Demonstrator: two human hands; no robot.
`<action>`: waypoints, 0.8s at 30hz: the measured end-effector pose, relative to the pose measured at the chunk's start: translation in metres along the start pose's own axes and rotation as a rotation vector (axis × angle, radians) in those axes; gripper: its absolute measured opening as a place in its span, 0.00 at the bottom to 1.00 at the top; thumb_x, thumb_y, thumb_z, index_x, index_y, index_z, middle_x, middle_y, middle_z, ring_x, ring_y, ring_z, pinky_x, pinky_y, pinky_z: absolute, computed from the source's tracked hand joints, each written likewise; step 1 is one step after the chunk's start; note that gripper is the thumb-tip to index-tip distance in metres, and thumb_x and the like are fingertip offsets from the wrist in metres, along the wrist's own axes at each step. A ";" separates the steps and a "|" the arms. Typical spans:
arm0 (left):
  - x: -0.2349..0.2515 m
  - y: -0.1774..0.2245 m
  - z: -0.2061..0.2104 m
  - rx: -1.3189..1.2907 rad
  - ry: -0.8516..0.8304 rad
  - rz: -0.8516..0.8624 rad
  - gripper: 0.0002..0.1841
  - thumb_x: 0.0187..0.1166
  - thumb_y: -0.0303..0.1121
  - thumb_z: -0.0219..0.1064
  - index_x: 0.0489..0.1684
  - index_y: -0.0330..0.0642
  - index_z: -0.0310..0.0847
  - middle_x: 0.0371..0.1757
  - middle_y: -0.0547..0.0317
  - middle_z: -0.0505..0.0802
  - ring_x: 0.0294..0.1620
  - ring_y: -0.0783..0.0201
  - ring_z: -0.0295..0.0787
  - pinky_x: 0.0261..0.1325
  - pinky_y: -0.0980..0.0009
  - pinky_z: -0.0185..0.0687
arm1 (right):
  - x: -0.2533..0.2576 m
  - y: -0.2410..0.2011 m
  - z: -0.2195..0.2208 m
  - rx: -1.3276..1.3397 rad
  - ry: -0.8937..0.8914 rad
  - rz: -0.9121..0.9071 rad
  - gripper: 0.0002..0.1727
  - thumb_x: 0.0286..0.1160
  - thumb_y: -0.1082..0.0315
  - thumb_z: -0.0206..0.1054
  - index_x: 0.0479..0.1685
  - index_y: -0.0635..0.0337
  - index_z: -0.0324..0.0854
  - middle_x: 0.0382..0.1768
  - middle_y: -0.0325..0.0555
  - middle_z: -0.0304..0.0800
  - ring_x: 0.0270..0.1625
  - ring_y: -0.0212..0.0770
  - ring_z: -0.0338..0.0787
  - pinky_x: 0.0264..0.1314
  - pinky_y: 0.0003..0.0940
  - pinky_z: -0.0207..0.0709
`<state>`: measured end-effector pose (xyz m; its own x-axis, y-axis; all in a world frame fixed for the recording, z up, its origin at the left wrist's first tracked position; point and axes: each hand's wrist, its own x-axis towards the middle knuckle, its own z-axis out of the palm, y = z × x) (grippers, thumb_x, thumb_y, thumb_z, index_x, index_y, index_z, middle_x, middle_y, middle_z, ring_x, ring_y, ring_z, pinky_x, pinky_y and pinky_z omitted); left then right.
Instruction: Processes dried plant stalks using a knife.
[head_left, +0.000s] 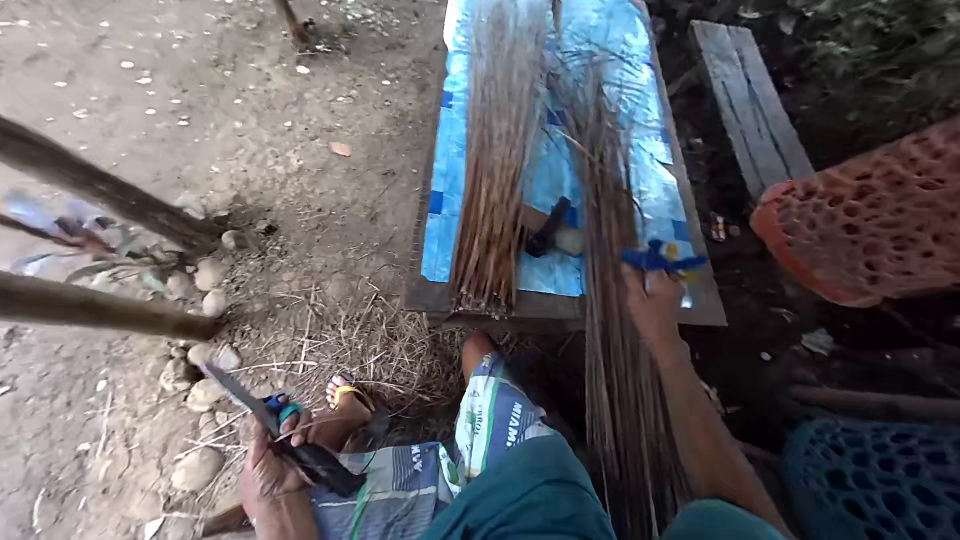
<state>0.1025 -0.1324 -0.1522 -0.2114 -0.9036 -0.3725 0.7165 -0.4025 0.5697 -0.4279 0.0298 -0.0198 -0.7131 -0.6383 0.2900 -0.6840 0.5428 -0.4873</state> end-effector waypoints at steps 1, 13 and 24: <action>0.001 0.001 -0.002 0.011 -0.031 -0.014 0.31 0.93 0.55 0.35 0.55 0.47 0.85 0.23 0.67 0.89 0.18 0.72 0.84 0.22 0.74 0.84 | -0.025 0.022 -0.018 -0.019 0.044 0.117 0.22 0.88 0.62 0.61 0.61 0.78 0.83 0.58 0.75 0.88 0.65 0.69 0.87 0.73 0.63 0.74; -0.006 -0.005 0.012 0.156 0.065 -0.185 0.37 0.93 0.57 0.26 0.49 0.46 0.84 0.21 0.64 0.89 0.17 0.68 0.85 0.21 0.71 0.85 | -0.230 0.091 -0.062 0.187 -0.102 0.836 0.24 0.87 0.57 0.64 0.63 0.74 0.83 0.59 0.69 0.88 0.65 0.59 0.87 0.73 0.58 0.74; -0.011 -0.005 -0.005 0.157 0.050 -0.103 0.41 0.90 0.61 0.19 0.50 0.48 0.82 0.22 0.65 0.89 0.17 0.69 0.85 0.21 0.72 0.84 | -0.224 0.117 -0.066 0.319 -0.174 0.881 0.24 0.88 0.56 0.62 0.64 0.72 0.81 0.60 0.66 0.88 0.64 0.56 0.86 0.72 0.55 0.74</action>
<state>0.1046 -0.1194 -0.1541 -0.2425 -0.8497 -0.4682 0.5798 -0.5139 0.6323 -0.3577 0.2722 -0.0877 -0.9016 -0.1568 -0.4031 0.1811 0.7094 -0.6811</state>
